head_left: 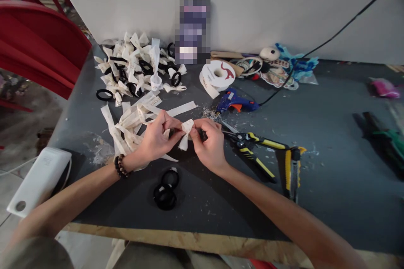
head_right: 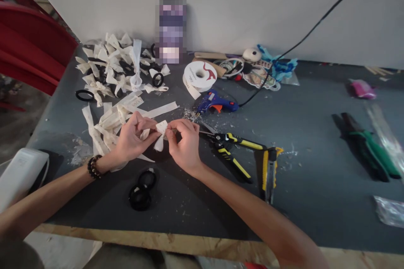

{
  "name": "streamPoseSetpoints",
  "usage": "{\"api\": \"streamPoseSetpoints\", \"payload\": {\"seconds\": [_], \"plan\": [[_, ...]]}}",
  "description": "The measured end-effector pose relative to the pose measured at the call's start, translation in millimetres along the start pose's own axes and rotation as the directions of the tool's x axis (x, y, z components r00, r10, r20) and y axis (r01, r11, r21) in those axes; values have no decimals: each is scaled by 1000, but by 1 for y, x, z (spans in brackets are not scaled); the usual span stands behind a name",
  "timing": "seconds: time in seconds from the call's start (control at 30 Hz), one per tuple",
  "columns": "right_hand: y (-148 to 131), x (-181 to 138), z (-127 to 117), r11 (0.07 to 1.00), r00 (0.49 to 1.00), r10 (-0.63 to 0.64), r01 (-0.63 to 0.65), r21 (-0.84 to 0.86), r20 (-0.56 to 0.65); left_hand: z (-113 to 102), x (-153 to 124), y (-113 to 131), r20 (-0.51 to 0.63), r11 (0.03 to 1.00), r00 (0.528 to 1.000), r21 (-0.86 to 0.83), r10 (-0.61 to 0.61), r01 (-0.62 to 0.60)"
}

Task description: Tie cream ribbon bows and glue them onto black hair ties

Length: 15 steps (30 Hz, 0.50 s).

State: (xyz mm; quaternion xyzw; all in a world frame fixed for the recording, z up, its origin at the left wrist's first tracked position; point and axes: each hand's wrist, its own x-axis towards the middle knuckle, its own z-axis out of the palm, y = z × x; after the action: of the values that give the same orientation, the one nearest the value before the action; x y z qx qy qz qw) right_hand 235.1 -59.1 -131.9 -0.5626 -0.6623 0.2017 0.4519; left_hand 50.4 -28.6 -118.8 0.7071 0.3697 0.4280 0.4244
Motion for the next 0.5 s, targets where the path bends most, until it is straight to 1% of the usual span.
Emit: {"api": "streamPoseSetpoints", "payload": {"seconds": [0.07,0.17,0.23,0.3,0.43,0.5], "plan": [[1,0,0,1000,1000,-13,13,-7,0,-2,0,-3,26,998,998,-20,53,-53],[2,0,1,1000,1000,-9,9,-6,1,-3,1,-5,36,991,990,15,136,-136],[3,0,1,1000,1000,4,-4,1,-12,-3,1,-4,33,988,989,36,147,-148],[3,0,1,1000,1000,11,-11,14,-25,-3,1,-3,25,995,995,18,100,-100],[2,0,0,1000,999,15,-14,23,-36,-4,2,-3,15,999,999,-30,-42,42],[0,0,0,1000,999,15,-15,16,-43,-4,3,-3,18,996,998,-58,-63,64]]}}
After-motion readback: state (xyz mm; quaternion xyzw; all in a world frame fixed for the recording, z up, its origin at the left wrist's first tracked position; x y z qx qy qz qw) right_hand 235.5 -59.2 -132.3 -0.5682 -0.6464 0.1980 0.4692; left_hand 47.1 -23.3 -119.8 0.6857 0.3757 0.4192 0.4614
